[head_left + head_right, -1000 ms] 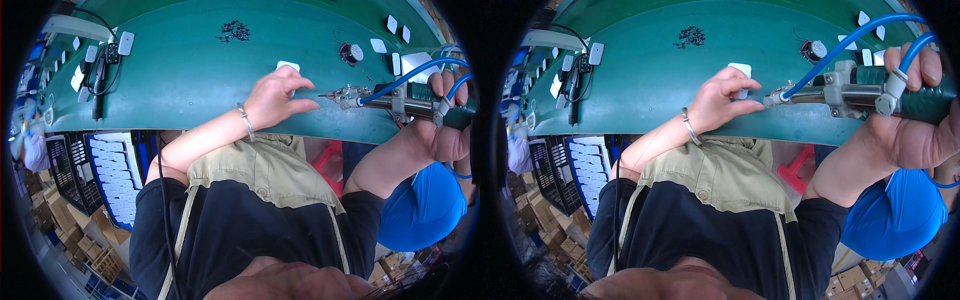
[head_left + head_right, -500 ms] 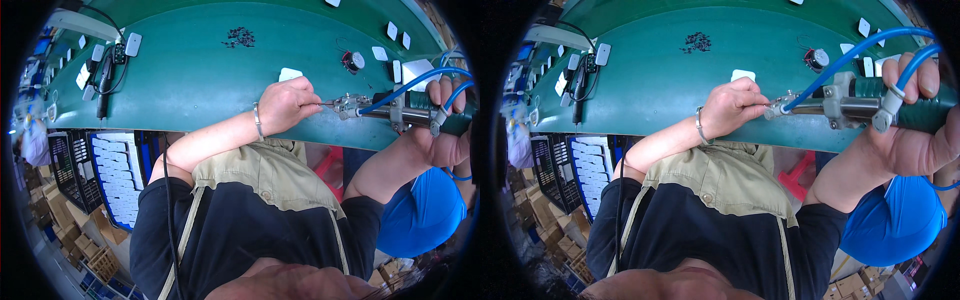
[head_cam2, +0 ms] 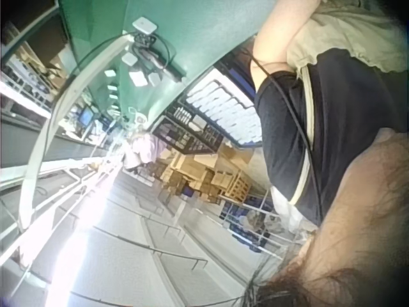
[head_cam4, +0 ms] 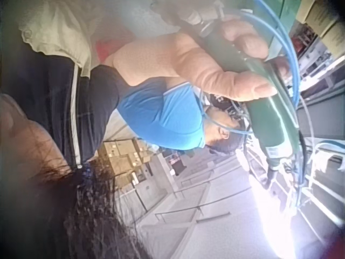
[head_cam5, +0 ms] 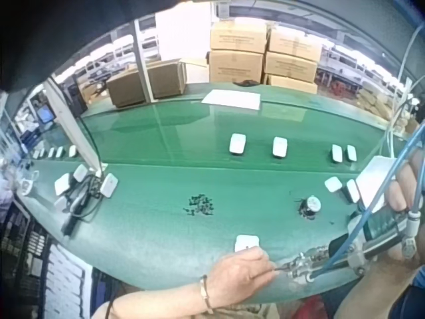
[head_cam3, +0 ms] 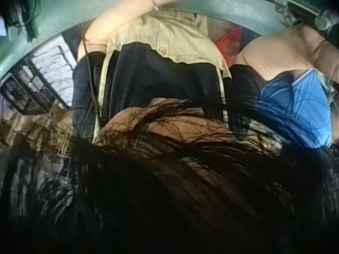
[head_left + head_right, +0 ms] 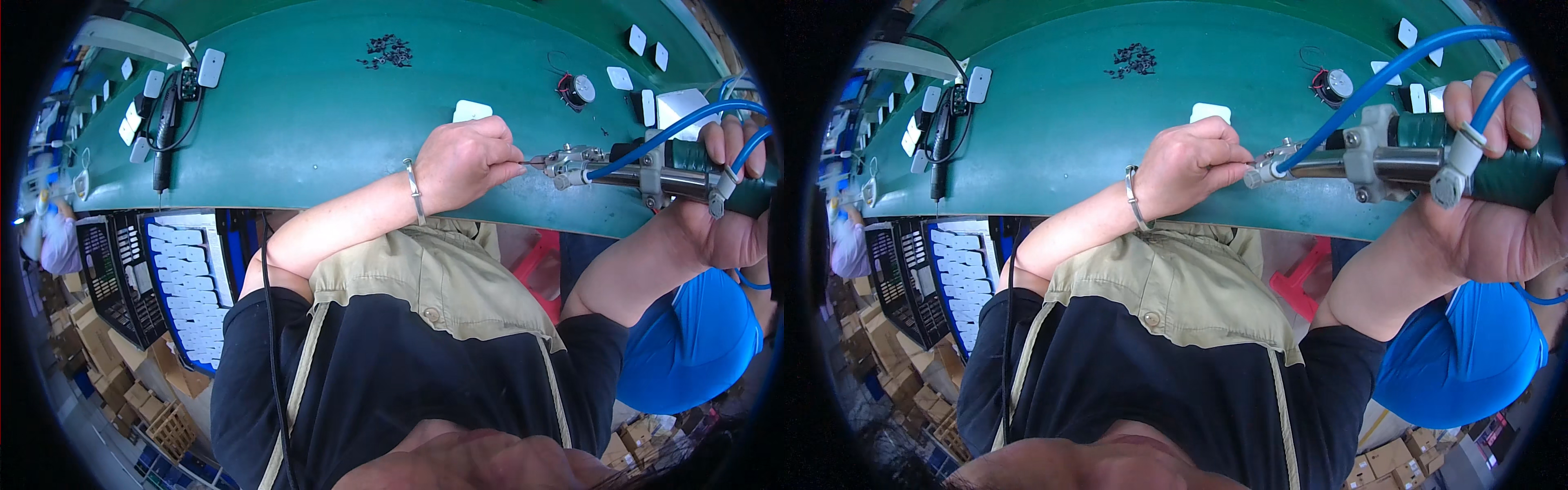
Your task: The person assembles small electronic components by inserting circuit boards into plastic housings and securing them with screws using a pneumatic screwdriver.
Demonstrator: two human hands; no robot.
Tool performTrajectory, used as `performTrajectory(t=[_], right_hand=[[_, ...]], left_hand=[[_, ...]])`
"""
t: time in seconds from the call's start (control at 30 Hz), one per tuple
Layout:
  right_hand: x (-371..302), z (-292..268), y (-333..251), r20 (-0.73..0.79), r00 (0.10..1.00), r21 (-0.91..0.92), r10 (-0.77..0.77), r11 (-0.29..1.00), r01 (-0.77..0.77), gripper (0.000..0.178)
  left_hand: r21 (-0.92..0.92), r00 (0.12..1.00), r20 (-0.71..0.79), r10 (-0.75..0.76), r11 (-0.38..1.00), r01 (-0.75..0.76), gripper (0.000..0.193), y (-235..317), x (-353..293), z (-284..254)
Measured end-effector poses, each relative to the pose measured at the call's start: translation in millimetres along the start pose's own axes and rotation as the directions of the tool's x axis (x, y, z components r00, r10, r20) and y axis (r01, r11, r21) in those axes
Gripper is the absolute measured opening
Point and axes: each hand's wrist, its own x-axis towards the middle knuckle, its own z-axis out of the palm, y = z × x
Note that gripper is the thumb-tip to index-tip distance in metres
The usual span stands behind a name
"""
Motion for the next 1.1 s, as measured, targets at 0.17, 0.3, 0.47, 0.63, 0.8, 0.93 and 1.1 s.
performTrajectory(t=[0.17,0.3,0.47,0.63,0.8,0.93,1.1], right_hand=[[2.1,3.0,-4.1,0.011,0.998,-0.065,0.062,0.996,-0.061,0.026],[0.4,-11.7,-13.0,0.049,0.997,-0.176,0.06,0.983,-0.051,0.027],[-3.2,3.6,-11.7,-0.231,0.97,-0.259,-0.081,0.966,0.019,0.027],[7.9,-2.4,-2.4,0.029,0.996,-0.235,0.087,0.969,-0.078,0.027],[0.9,6.9,3.1,-0.296,0.955,0.125,0.023,0.992,0.014,0.024],[5.6,-2.1,-1.8,0.003,0.997,-0.015,0.081,0.997,-0.081,0.023],[0.2,4.4,0.5,-0.102,0.993,-0.087,0.052,0.994,-0.061,0.024]], left_hand=[[-0.172,0.999,-0.029,-0.032,0.985,0.026,0.013,-8.1,-0.9,10.1],[-0.194,1.0,-0.011,0.002,0.981,-0.004,0.019,-13.0,1.2,7.5],[0.182,0.946,-0.102,-0.308,0.929,0.322,0.057,-30.8,-14.1,-34.5],[0.167,0.891,0.096,-0.444,0.89,0.425,0.058,-42.6,-11.7,-7.6],[0.146,0.953,0.094,-0.286,0.951,0.271,0.049,-36.6,-9.0,3.8],[-0.393,0.847,0.205,-0.491,0.751,0.53,0.044,-42.8,-8.3,12.3],[-0.711,0.625,0.575,-0.528,0.056,0.701,0.039,-31.4,-2.3,1.5]])
